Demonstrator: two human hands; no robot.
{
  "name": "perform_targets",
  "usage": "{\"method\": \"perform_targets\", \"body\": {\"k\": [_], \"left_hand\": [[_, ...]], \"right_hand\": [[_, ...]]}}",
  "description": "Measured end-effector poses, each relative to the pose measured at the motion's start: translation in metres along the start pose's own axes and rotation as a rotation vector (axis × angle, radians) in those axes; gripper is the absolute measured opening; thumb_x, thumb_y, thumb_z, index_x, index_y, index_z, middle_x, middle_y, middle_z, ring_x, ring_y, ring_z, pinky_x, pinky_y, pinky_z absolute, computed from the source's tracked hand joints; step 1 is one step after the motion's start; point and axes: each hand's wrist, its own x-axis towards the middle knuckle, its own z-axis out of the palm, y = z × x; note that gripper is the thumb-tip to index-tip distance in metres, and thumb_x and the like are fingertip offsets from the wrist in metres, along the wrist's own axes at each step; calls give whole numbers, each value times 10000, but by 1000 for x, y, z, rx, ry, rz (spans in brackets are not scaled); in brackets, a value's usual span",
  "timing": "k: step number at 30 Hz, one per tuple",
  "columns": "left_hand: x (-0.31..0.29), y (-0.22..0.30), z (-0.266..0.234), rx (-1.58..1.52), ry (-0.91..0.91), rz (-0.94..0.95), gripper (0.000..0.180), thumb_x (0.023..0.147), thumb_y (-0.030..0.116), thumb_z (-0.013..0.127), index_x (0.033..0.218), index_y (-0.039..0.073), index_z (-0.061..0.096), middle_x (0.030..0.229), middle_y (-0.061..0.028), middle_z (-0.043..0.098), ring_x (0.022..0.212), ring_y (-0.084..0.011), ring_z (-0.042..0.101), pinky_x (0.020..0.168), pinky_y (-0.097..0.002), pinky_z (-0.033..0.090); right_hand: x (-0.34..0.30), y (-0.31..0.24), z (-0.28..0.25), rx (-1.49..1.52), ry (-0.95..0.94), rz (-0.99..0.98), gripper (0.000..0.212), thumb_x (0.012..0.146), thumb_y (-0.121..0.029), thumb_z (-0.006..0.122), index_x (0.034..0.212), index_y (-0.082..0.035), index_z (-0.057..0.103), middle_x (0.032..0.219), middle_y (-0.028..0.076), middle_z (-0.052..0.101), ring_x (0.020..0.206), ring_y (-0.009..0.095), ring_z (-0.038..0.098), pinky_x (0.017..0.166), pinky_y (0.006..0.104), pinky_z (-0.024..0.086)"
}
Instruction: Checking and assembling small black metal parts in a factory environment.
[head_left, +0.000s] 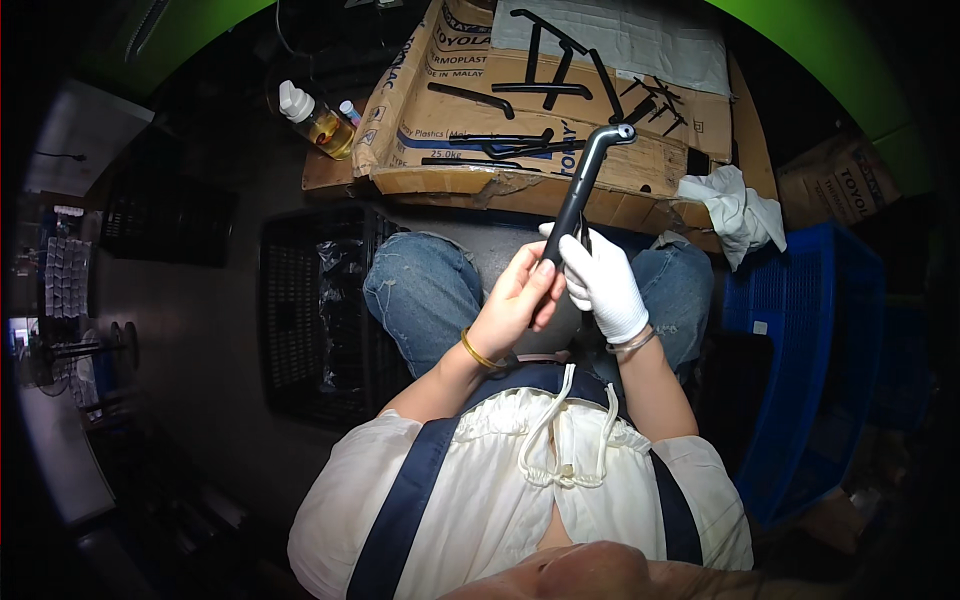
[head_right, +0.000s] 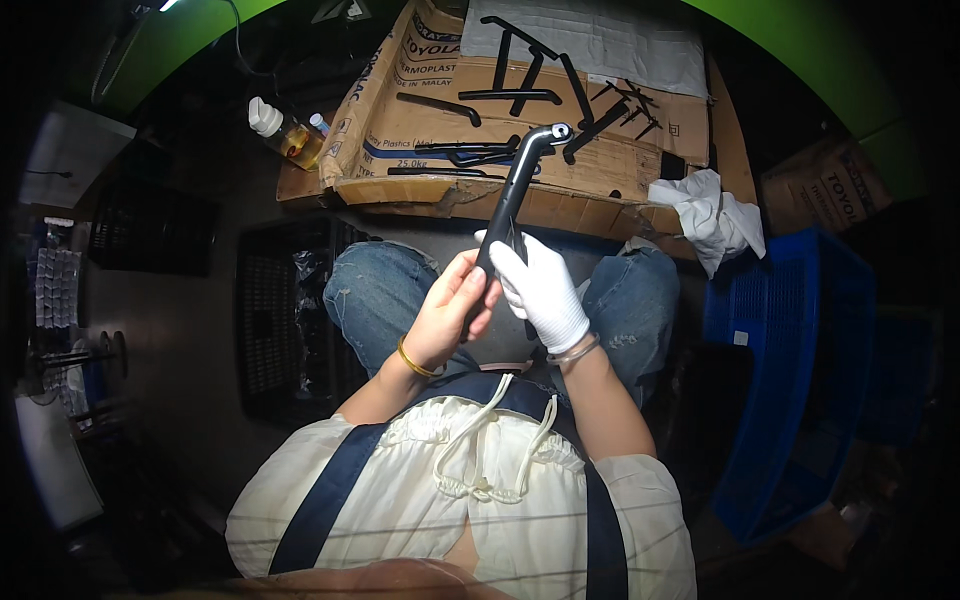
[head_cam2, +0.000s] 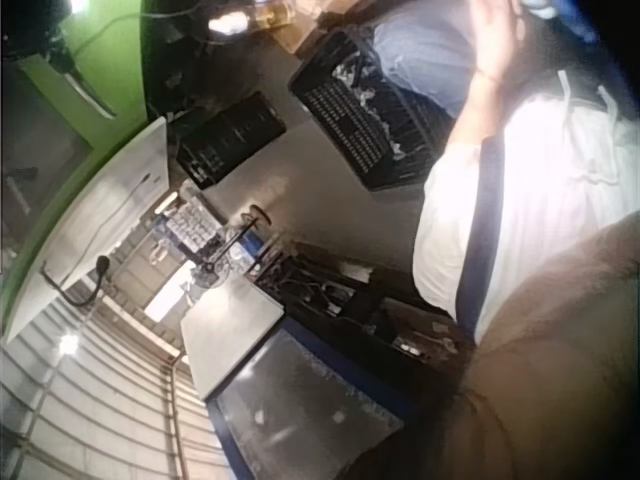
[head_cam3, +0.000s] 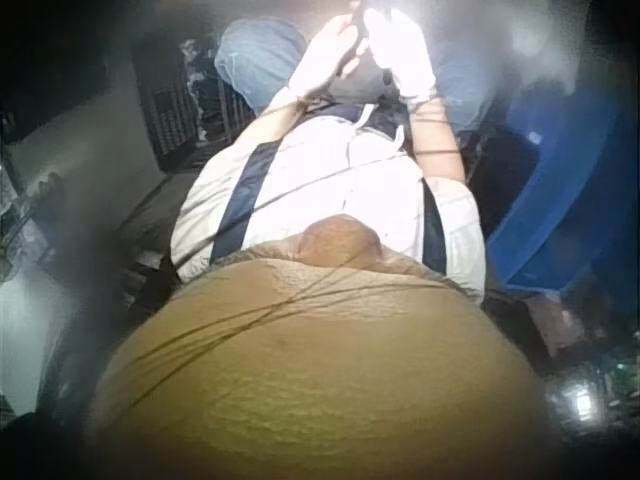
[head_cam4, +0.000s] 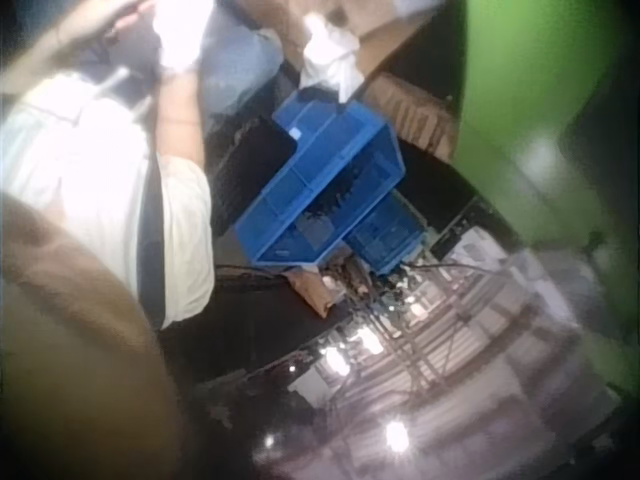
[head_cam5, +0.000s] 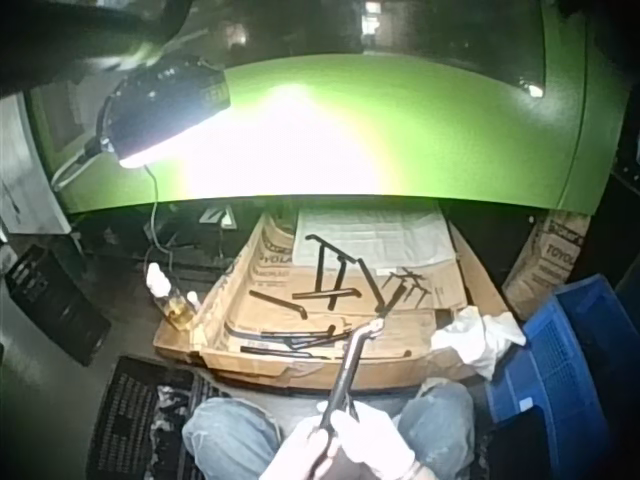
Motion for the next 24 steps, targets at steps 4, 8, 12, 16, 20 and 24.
{"method": "perform_targets", "body": {"k": [4, 8, 12, 16, 20, 24], "left_hand": [[1, -8, -3, 3, 86, 127, 450, 1056, 240, 407, 1466, 83, 305, 909, -16, 499, 575, -40, 440, 483, -174, 373], [-2, -12, -3, 55, 87, 219, 476, 1054, 222, 411, 1485, 72, 277, 951, -20, 494, 584, -39, 440, 488, -177, 382], [-4, -11, -2, 183, 103, 237, 498, 1047, 200, 427, 1495, 61, 258, 976, -10, 489, 588, -28, 432, 488, -174, 377], [-5, -10, -3, 183, 78, 220, 502, 1045, 207, 434, 1494, 67, 257, 973, 0, 486, 563, -2, 387, 453, -162, 328], [-7, -8, -6, 219, 74, 165, 492, 1047, 214, 424, 1484, 39, 286, 1080, -42, 535, 706, -62, 530, 603, -202, 455], [-6, -8, 0, 770, 243, 483, 470, 1038, 180, 416, 1448, -34, 331, 1318, -179, 510, 1164, -256, 535, 990, -328, 410]], "right_hand": [[-8, 20, 1, -521, 269, -432, 288, 1018, -185, 492, 1195, 10, 609, 777, 49, 611, 670, 142, 604, 589, 302, 478], [-34, 4, 16, -995, 189, -558, 136, 954, -163, 516, 936, -71, 614, 841, 123, 605, 783, 331, 636, 674, 398, 519], [-35, 4, 21, -1071, 190, -585, 133, 948, -182, 529, 926, -80, 613, 833, 105, 613, 704, 309, 641, 596, 392, 522], [-35, 1, 22, -1099, 172, -519, 128, 943, -172, 550, 926, -61, 611, 825, 134, 618, 710, 340, 635, 601, 402, 513], [-36, 2, 23, -1086, 180, -460, 118, 945, -154, 554, 925, -50, 606, 799, 163, 619, 717, 373, 629, 607, 417, 498], [-33, 8, 21, -1176, 190, -474, 161, 955, -235, 531, 891, -90, 559, 725, 132, 634, 618, 343, 641, 547, 437, 518]]}}
